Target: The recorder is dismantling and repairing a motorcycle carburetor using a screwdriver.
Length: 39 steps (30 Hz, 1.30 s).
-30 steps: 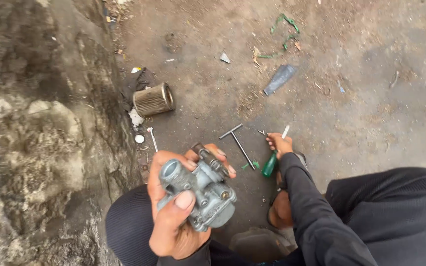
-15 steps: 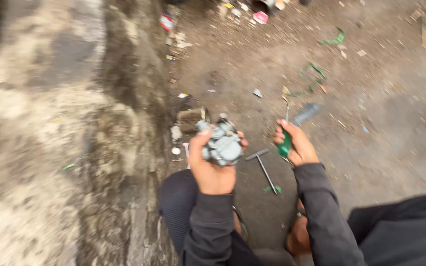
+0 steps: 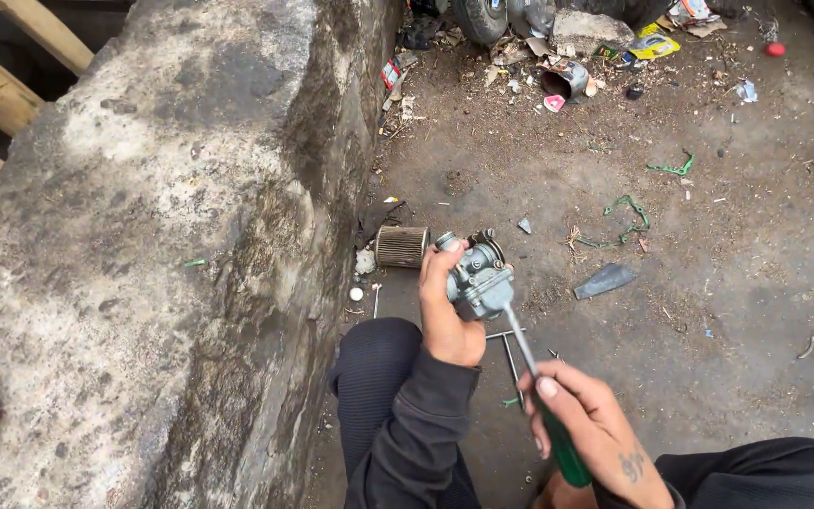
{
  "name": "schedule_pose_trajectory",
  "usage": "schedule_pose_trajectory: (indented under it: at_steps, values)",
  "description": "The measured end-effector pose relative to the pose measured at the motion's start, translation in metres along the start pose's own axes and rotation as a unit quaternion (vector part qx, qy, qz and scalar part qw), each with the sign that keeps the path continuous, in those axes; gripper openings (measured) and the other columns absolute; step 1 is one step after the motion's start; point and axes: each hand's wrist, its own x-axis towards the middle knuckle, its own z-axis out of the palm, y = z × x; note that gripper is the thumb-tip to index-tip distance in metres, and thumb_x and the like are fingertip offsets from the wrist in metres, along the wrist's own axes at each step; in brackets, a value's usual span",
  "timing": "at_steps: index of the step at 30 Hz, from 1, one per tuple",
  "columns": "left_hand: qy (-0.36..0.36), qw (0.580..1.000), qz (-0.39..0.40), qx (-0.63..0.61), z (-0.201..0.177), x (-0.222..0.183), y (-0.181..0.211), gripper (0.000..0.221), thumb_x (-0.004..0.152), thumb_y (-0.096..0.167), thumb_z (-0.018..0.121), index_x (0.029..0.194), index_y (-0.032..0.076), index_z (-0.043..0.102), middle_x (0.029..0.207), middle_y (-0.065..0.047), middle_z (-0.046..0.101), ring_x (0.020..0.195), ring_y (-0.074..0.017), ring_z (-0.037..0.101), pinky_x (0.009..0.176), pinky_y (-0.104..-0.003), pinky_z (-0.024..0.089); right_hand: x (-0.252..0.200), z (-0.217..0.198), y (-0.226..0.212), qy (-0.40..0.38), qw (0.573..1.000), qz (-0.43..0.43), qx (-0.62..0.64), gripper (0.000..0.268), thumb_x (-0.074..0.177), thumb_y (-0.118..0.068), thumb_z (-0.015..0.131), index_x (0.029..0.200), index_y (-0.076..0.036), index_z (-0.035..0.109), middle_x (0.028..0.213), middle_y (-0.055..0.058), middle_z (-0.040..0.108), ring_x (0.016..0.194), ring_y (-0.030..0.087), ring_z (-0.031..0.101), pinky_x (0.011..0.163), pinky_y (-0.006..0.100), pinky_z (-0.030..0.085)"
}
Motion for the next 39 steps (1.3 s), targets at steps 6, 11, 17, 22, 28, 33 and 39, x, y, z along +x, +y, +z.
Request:
schedule_pose_trajectory:
  at_steps: [6, 11, 17, 22, 28, 33, 39]
  values:
    - [0.0, 1.0, 0.013, 0.02, 0.004, -0.01, 0.01, 0.019, 0.089, 0.016, 0.064, 0.105, 0.008, 0.06, 0.097, -0.004, 0.062, 0.088, -0.0184, 0.068, 0.079, -0.046, 0.062, -0.004, 0.017, 0.013, -0.034, 0.999, 0.025, 0.015, 0.032, 0.103, -0.025, 0.049, 0.095, 0.001, 0.064, 0.072, 0.006, 0.06, 0.055, 0.011, 0.058, 0.051, 0.027, 0.051]
    - [-0.037, 0.999, 0.011, 0.01, 0.003, -0.014, 0.012, 0.02, 0.09, 0.016, 0.063, 0.106, 0.005, 0.059, 0.097, -0.007, 0.062, 0.086, -0.0229, 0.069, 0.08, -0.048, 0.063, -0.001, 0.02, 0.02, -0.053, 0.998, 0.013, 0.023, 0.033, 0.104, -0.026, 0.049, 0.096, 0.002, 0.065, 0.072, 0.006, 0.06, 0.054, 0.01, 0.055, 0.05, 0.026, 0.048]
    - [-0.105, 0.994, -0.039, 0.01, 0.005, -0.02, 0.017, 0.026, 0.09, 0.02, 0.057, 0.112, 0.006, 0.055, 0.099, -0.019, 0.065, 0.086, -0.033, 0.071, 0.075, -0.046, 0.06, -0.002, 0.026, 0.019, -0.094, 0.982, 0.046, 0.157, 0.035, 0.105, -0.027, 0.049, 0.095, 0.004, 0.06, 0.07, 0.007, 0.056, 0.049, 0.01, 0.049, 0.045, 0.026, 0.044]
    - [-0.168, 0.983, -0.065, -0.023, 0.001, -0.023, 0.016, 0.033, 0.09, 0.022, 0.056, 0.119, 0.008, 0.051, 0.109, -0.024, 0.063, 0.093, -0.0362, 0.069, 0.076, -0.048, 0.058, -0.005, 0.026, 0.014, -0.169, 0.94, 0.084, 0.285, 0.036, 0.105, -0.027, 0.049, 0.092, 0.005, 0.058, 0.071, 0.009, 0.055, 0.046, 0.009, 0.045, 0.043, 0.026, 0.041]
    - [-0.21, 0.974, -0.06, -0.056, -0.003, -0.021, 0.013, 0.032, 0.092, 0.022, 0.056, 0.121, 0.009, 0.051, 0.12, -0.028, 0.061, 0.101, -0.0393, 0.065, 0.081, -0.05, 0.056, -0.007, 0.026, 0.013, -0.127, 0.963, 0.086, 0.223, 0.038, 0.104, -0.029, 0.051, 0.093, 0.006, 0.06, 0.069, 0.008, 0.055, 0.047, 0.01, 0.046, 0.044, 0.025, 0.04]
    - [-0.176, 0.972, -0.109, -0.108, -0.004, -0.018, 0.01, 0.033, 0.088, 0.025, 0.058, 0.117, 0.011, 0.055, 0.12, -0.025, 0.062, 0.099, -0.0395, 0.064, 0.078, -0.049, 0.053, -0.005, 0.027, 0.013, -0.11, 0.981, 0.073, 0.143, 0.039, 0.104, -0.033, 0.049, 0.093, 0.003, 0.062, 0.068, 0.005, 0.054, 0.05, 0.008, 0.048, 0.044, 0.024, 0.042]
    - [-0.148, 0.968, -0.127, -0.159, -0.007, -0.016, 0.002, 0.032, 0.087, 0.031, 0.059, 0.113, 0.011, 0.058, 0.116, -0.023, 0.06, 0.099, -0.0372, 0.061, 0.078, -0.045, 0.051, -0.006, 0.044, 0.003, -0.078, 0.988, 0.075, 0.112, 0.037, 0.105, -0.032, 0.048, 0.091, 0.0, 0.06, 0.068, 0.002, 0.054, 0.049, 0.006, 0.047, 0.043, 0.023, 0.04]
